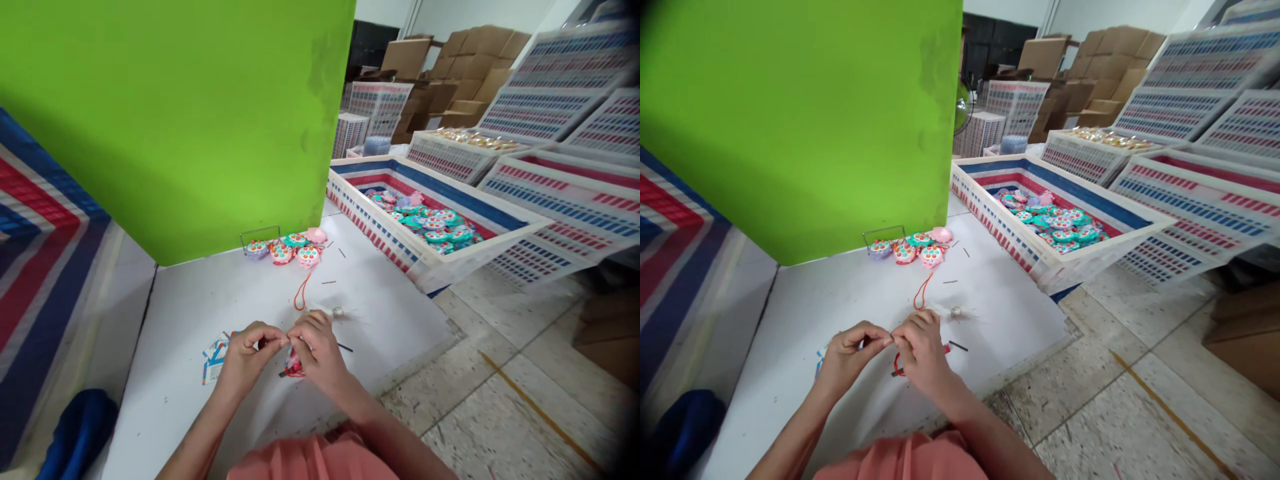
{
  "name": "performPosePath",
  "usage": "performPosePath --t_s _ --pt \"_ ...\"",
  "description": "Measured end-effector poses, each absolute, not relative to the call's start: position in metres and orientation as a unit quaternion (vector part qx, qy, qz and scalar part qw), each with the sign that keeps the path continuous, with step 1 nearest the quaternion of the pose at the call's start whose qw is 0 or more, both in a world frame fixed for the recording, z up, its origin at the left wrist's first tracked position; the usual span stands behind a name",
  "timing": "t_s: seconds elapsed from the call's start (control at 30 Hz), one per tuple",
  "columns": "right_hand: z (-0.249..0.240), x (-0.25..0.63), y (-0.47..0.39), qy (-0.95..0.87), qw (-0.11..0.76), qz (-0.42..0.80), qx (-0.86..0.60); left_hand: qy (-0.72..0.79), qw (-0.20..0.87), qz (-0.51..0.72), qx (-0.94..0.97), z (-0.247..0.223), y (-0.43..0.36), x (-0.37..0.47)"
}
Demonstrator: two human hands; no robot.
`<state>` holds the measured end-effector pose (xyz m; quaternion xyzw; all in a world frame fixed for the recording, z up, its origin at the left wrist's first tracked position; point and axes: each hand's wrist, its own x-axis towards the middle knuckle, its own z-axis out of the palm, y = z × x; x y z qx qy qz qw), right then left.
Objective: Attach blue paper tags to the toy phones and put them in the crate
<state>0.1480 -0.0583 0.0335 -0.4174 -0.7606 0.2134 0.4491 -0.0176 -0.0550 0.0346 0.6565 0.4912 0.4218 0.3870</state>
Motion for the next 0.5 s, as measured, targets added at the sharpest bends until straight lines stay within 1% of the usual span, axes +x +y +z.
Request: performPosePath --t_s 0.17,0.27,0.33,0.4,0.47,0.5 --pt "0.044 0.159 -0.049 -0.725 0.438 0.326 -0.421 0.502 0.313 0.437 0.677 0.031 -0.055 -0.018" --pt "0.044 0.179 -0.021 -0.659 0.434 0.422 -0.447 0.522 0.309 0.429 0.669 0.024 -0.055 -0.016" --pt "0.046 0.203 0.009 -0.62 0.421 0.462 -0.474 0.522 0.319 0.418 0.672 0.02 -0.056 -0.015" --pt "0.055 0.234 0.044 -0.597 0.436 0.439 -0.511 0.517 0.329 0.41 0.676 0.016 -0.057 -0.014" --pt "0.072 0.268 0.077 -0.581 0.503 0.327 -0.55 0.512 0.336 0.405 0.679 0.013 -0.059 -0.013" --pt "0.082 0.284 0.09 -0.565 0.558 0.238 -0.559 0.51 0.339 0.403 0.68 0.011 -0.059 -0.012"
